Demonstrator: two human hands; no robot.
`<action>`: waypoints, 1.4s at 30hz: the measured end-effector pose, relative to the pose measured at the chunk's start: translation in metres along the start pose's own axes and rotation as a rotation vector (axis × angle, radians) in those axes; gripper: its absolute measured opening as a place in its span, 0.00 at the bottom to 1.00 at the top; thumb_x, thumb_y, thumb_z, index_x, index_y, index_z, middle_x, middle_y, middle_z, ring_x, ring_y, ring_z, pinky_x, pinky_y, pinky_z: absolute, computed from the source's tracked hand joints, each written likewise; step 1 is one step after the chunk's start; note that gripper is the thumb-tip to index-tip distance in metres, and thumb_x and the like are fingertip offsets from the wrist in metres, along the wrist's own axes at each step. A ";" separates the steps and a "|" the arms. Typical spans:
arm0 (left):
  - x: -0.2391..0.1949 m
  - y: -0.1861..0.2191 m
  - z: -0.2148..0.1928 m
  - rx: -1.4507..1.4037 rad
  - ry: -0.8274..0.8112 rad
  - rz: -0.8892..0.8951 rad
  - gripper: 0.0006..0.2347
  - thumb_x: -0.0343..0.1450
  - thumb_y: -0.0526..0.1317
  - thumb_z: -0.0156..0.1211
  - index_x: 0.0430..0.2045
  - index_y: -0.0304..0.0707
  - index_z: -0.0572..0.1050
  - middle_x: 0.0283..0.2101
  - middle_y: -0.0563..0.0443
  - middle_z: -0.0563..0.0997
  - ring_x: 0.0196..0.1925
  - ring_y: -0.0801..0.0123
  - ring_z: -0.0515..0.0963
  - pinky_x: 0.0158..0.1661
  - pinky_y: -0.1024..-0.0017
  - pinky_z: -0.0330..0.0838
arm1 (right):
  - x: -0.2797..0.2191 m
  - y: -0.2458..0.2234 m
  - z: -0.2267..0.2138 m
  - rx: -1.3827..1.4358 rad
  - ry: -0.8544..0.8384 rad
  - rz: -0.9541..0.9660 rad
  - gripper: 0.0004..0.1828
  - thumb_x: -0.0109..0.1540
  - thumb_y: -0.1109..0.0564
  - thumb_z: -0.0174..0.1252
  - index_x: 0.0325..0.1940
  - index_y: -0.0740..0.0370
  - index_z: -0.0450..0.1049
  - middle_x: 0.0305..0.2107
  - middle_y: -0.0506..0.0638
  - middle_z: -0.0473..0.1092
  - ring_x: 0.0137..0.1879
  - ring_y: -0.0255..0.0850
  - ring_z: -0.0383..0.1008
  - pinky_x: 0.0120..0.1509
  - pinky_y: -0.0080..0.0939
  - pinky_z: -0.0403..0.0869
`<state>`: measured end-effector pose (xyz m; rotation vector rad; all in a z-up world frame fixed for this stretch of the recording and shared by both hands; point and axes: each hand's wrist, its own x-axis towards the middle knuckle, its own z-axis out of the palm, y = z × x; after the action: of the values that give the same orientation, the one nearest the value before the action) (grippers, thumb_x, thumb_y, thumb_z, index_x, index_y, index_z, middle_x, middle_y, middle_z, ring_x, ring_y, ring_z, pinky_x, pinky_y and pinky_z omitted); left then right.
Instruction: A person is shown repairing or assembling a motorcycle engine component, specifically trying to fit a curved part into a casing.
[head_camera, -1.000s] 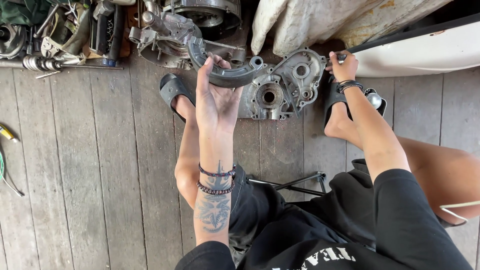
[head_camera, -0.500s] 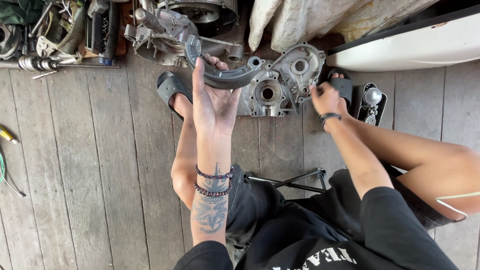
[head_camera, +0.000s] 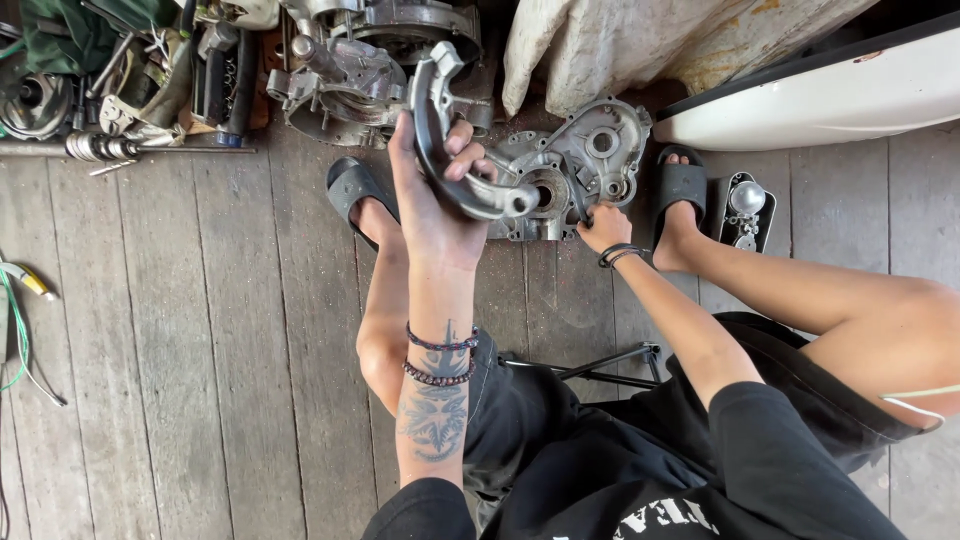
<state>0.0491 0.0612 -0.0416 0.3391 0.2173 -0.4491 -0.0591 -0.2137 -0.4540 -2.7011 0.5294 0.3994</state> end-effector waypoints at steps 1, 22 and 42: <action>-0.002 0.000 0.007 0.098 0.068 0.048 0.25 0.77 0.56 0.49 0.60 0.35 0.62 0.33 0.61 0.67 0.24 0.85 0.66 0.40 0.75 0.71 | -0.004 -0.002 -0.003 0.073 0.010 0.000 0.16 0.57 0.45 0.64 0.43 0.54 0.81 0.34 0.53 0.77 0.42 0.62 0.81 0.45 0.62 0.80; 0.010 -0.029 0.010 0.138 -0.234 0.171 0.27 0.74 0.53 0.63 0.63 0.35 0.67 0.55 0.41 0.76 0.61 0.60 0.73 0.60 0.48 0.68 | -0.179 -0.171 -0.390 0.692 -0.087 -0.564 0.17 0.64 0.70 0.49 0.57 0.66 0.59 0.34 0.53 0.73 0.31 0.39 0.77 0.35 0.36 0.73; 0.007 -0.062 0.024 0.871 -0.087 0.065 0.29 0.73 0.57 0.46 0.68 0.43 0.60 0.64 0.41 0.69 0.58 0.58 0.71 0.56 0.59 0.65 | -0.138 -0.134 -0.469 -0.332 0.788 -0.760 0.22 0.74 0.38 0.76 0.40 0.55 0.80 0.34 0.45 0.72 0.44 0.42 0.67 0.74 0.48 0.60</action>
<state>0.0305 -0.0024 -0.0387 1.1730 -0.0897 -0.4758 -0.0317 -0.2410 0.0511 -3.0247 -0.4494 -0.8661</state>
